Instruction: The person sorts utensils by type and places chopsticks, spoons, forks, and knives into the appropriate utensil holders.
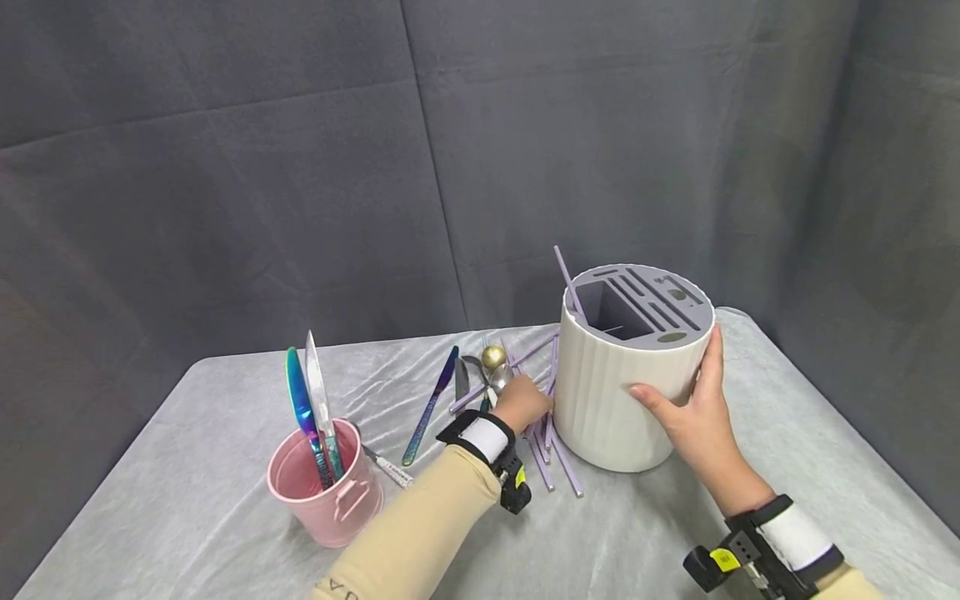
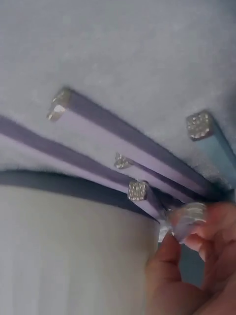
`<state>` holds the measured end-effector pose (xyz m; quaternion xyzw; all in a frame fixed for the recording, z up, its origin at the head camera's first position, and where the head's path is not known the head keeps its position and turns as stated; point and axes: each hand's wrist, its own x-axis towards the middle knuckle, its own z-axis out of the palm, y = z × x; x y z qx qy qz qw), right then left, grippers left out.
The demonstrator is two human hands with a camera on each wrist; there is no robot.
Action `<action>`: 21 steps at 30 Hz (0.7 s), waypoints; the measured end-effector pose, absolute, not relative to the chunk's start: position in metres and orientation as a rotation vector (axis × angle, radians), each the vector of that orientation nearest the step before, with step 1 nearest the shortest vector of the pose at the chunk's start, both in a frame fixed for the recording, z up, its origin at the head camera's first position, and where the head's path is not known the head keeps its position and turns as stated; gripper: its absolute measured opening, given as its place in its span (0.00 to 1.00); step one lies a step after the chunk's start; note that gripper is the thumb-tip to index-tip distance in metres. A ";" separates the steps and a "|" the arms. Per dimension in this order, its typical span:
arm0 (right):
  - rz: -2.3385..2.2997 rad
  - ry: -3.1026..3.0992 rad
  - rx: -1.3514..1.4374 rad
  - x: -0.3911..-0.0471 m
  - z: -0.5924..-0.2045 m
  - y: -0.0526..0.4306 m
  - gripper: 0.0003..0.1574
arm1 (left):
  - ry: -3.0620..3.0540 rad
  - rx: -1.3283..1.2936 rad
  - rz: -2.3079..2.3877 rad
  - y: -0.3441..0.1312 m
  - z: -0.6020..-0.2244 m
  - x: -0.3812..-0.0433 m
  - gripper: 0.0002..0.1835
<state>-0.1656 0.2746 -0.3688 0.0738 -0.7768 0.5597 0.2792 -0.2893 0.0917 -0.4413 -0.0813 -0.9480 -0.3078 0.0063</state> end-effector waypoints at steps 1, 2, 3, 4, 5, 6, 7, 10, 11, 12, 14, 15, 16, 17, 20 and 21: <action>1.500 -2.084 0.198 -0.166 -0.369 0.275 0.68 | -2.958 -0.258 -1.018 0.092 -0.446 -0.294 0.09; 1.499 -2.084 0.197 -0.166 -0.369 0.275 0.68 | -2.955 -0.259 -1.072 0.091 -0.448 -0.297 0.09; 1.497 -2.085 0.195 -0.166 -0.369 0.275 0.68 | -2.959 -0.249 -1.131 0.091 -0.449 -0.299 0.08; 1.495 -2.086 0.194 -0.165 -0.369 0.275 0.68 | -2.956 -0.232 -1.199 0.089 -0.447 -0.298 0.08; 1.495 -2.087 0.194 -0.165 -0.369 0.275 0.68 | -2.964 -0.191 -1.275 0.088 -0.442 -0.295 0.07; 1.494 -2.088 0.192 -0.165 -0.369 0.275 0.68 | -2.968 -0.146 -1.357 0.086 -0.434 -0.290 0.07; 1.494 -2.088 0.191 -0.165 -0.369 0.275 0.68 | -3.003 -0.061 -1.453 0.082 -0.415 -0.279 0.07; 1.491 -2.087 0.192 -0.166 -0.368 0.275 0.68 | -2.914 0.085 -1.768 0.075 -0.399 -0.269 0.06; 1.490 -2.087 0.193 -0.165 -0.368 0.275 0.68 | -2.873 0.122 -1.858 0.074 -0.399 -0.270 0.06; 1.490 -2.087 0.191 -0.165 -0.369 0.275 0.68 | -2.824 0.130 -1.931 0.073 -0.404 -0.274 0.05; 1.489 -2.086 0.193 -0.165 -0.369 0.275 0.68 | -2.687 0.104 -2.016 0.074 -0.420 -0.285 0.08; 1.489 -2.086 0.193 -0.166 -0.369 0.275 0.67 | -2.598 0.069 -2.068 0.075 -0.437 -0.297 0.10; 1.488 -2.085 0.193 -0.166 -0.370 0.275 0.67 | -2.518 0.043 -2.116 0.076 -0.449 -0.306 0.11; 1.487 -2.085 0.192 -0.166 -0.370 0.275 0.67 | -2.472 0.021 -2.140 0.075 -0.456 -0.311 0.11; 1.482 -2.087 0.189 -0.166 -0.370 0.275 0.67 | -2.335 -0.008 -2.245 0.070 -0.456 -0.314 0.11; 1.481 -2.088 0.186 -0.166 -0.370 0.275 0.67 | -2.314 0.003 -2.258 0.068 -0.442 -0.305 0.10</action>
